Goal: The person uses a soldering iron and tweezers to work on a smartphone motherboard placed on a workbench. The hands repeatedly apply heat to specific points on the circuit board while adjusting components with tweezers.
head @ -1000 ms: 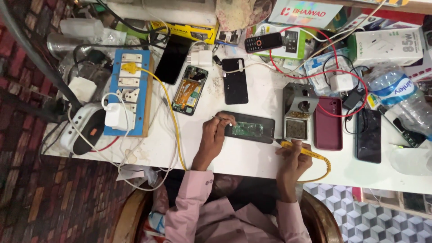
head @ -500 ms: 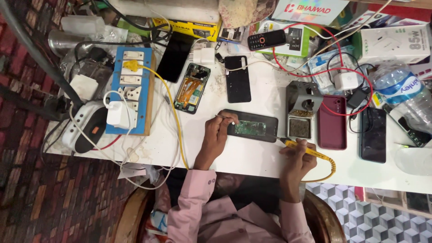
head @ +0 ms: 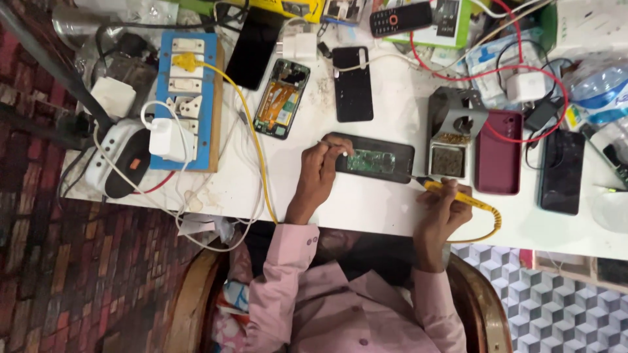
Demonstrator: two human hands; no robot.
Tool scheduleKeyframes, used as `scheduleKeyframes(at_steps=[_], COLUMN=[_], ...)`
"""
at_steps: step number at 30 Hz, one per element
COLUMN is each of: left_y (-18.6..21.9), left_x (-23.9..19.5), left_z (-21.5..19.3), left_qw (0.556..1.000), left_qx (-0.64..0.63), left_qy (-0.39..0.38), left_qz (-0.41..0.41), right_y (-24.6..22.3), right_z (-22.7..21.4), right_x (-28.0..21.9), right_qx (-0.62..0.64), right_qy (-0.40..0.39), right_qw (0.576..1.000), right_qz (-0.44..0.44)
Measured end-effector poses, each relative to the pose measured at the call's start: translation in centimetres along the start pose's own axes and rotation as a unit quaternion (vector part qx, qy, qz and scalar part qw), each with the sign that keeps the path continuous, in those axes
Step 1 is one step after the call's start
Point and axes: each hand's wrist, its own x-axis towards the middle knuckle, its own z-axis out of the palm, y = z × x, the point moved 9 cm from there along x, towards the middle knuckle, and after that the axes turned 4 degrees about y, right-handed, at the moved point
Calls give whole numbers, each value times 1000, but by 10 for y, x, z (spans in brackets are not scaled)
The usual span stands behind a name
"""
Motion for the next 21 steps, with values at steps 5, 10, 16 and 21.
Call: scheduleKeyframes(at_steps=[5, 10, 16, 21], left_y=[2, -1, 7, 0], left_x=[1, -1, 1, -2], left_z=[1, 1, 0, -1], left_qw=[1000, 1000, 1000, 1000], left_qx=[-15, -28, -15, -17], left_qy=[-1, 1, -3, 0], left_qz=[-1, -2, 17, -5], right_y=[5, 11, 9, 5], right_z=[-4, -11, -8, -6], right_x=[1, -1, 3, -2], right_qx=[36, 44, 20, 1], right_qy=[12, 20, 17, 2], right_qw=[999, 999, 1000, 1000], right_qz=[1, -2, 6, 1])
